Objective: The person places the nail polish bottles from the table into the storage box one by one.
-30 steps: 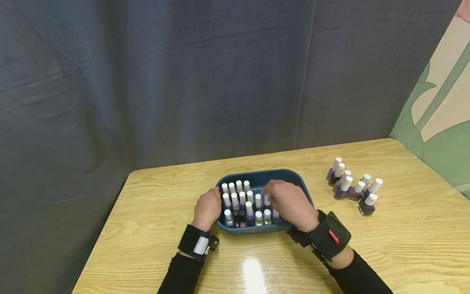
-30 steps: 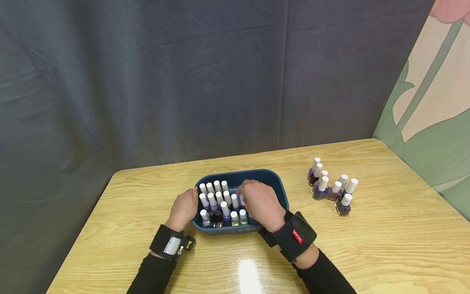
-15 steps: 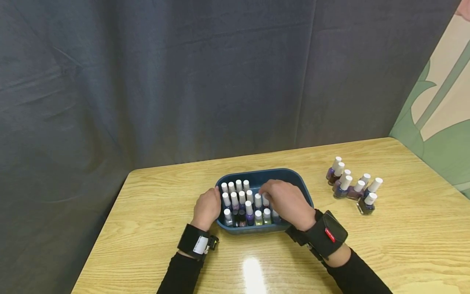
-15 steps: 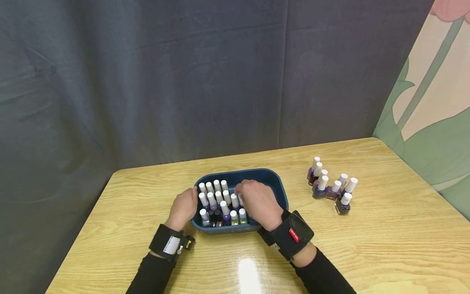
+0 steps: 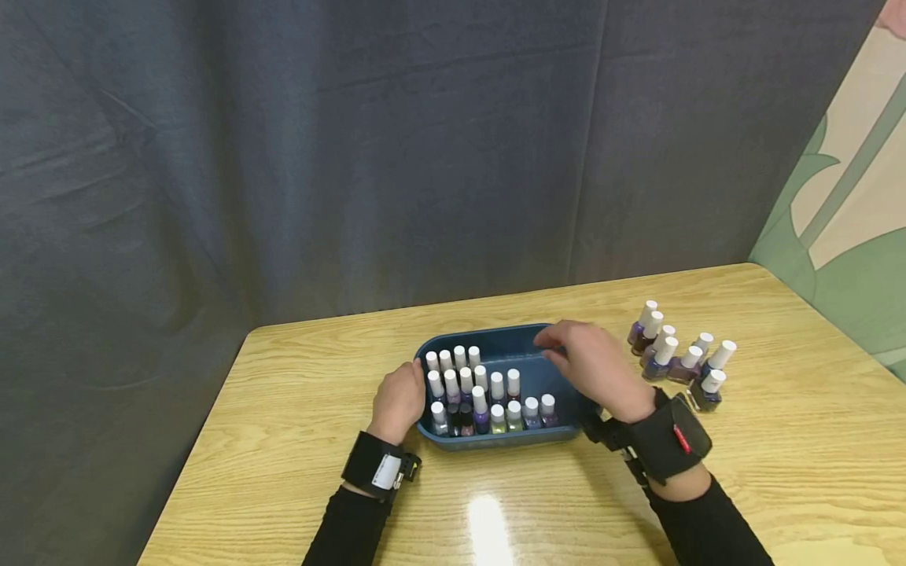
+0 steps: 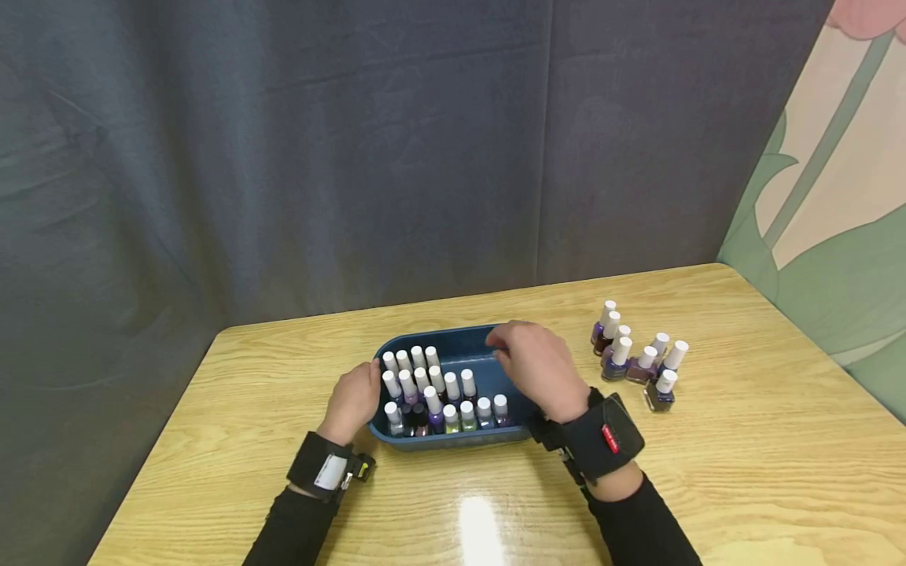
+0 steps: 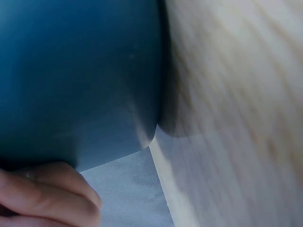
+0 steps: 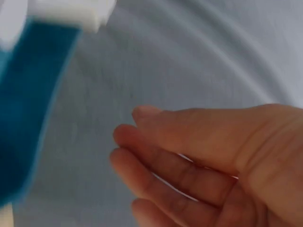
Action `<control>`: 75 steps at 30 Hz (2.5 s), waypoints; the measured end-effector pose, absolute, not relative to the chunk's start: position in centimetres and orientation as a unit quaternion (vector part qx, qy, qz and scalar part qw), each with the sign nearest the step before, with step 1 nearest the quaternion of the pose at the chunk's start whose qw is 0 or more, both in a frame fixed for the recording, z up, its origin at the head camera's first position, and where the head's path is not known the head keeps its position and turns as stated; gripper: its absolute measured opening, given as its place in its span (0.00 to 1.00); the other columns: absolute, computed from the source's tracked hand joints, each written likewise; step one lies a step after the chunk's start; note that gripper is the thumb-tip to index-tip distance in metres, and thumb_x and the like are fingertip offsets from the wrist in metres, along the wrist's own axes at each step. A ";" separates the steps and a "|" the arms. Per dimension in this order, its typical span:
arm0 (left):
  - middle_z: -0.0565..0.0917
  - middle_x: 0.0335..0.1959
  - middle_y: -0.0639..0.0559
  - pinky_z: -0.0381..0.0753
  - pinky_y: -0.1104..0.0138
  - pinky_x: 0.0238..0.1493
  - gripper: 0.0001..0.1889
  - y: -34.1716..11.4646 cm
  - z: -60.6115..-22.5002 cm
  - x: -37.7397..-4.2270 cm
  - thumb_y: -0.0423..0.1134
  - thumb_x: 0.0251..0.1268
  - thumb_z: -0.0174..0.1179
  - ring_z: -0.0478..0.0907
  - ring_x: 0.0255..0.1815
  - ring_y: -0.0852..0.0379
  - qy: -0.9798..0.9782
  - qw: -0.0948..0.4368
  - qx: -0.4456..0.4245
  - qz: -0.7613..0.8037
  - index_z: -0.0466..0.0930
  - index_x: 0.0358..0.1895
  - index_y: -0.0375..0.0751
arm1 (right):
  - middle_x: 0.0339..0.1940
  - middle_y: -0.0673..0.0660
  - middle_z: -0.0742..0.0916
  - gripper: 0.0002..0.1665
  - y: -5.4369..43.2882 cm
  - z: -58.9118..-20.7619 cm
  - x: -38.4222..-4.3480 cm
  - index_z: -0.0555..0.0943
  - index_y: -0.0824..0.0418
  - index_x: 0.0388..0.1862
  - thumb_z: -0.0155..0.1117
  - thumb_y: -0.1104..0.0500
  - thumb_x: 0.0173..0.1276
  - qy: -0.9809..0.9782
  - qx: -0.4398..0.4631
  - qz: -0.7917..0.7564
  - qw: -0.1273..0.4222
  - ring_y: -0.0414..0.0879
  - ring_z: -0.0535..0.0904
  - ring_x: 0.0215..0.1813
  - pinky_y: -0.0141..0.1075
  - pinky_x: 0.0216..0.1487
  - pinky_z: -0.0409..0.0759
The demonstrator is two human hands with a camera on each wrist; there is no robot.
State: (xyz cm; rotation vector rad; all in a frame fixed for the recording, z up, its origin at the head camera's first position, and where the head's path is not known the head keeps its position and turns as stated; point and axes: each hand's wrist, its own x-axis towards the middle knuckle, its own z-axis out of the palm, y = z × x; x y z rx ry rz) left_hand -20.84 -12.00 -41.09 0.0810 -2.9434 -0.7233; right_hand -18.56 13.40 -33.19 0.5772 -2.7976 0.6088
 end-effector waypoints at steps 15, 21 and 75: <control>0.82 0.30 0.36 0.76 0.53 0.26 0.24 -12.0 -40.9 -20.7 0.44 0.74 0.35 0.81 0.33 0.40 -0.969 0.050 0.027 -0.240 0.78 0.33 0.32 | 0.36 0.71 0.84 0.15 23.9 -31.9 -19.2 0.80 0.73 0.40 0.59 0.60 0.61 -0.971 -0.019 0.215 0.103 0.55 0.78 0.28 0.34 0.19 0.67; 0.82 0.31 0.35 0.76 0.53 0.27 0.24 -12.0 -40.9 -20.7 0.45 0.74 0.35 0.81 0.34 0.40 -0.969 0.046 0.029 -0.241 0.78 0.34 0.32 | 0.36 0.70 0.84 0.21 25.7 -33.0 -19.6 0.81 0.74 0.38 0.65 0.55 0.56 -0.975 -0.046 0.208 0.056 0.54 0.78 0.26 0.36 0.18 0.68; 0.81 0.28 0.36 0.75 0.54 0.26 0.23 -12.3 -41.3 -21.0 0.43 0.74 0.35 0.80 0.32 0.40 -0.970 0.062 0.013 -0.234 0.77 0.31 0.31 | 0.30 0.63 0.82 0.13 22.4 -31.5 -19.3 0.77 0.72 0.42 0.58 0.63 0.63 -0.947 0.006 0.321 0.015 0.45 0.73 0.19 0.36 0.16 0.70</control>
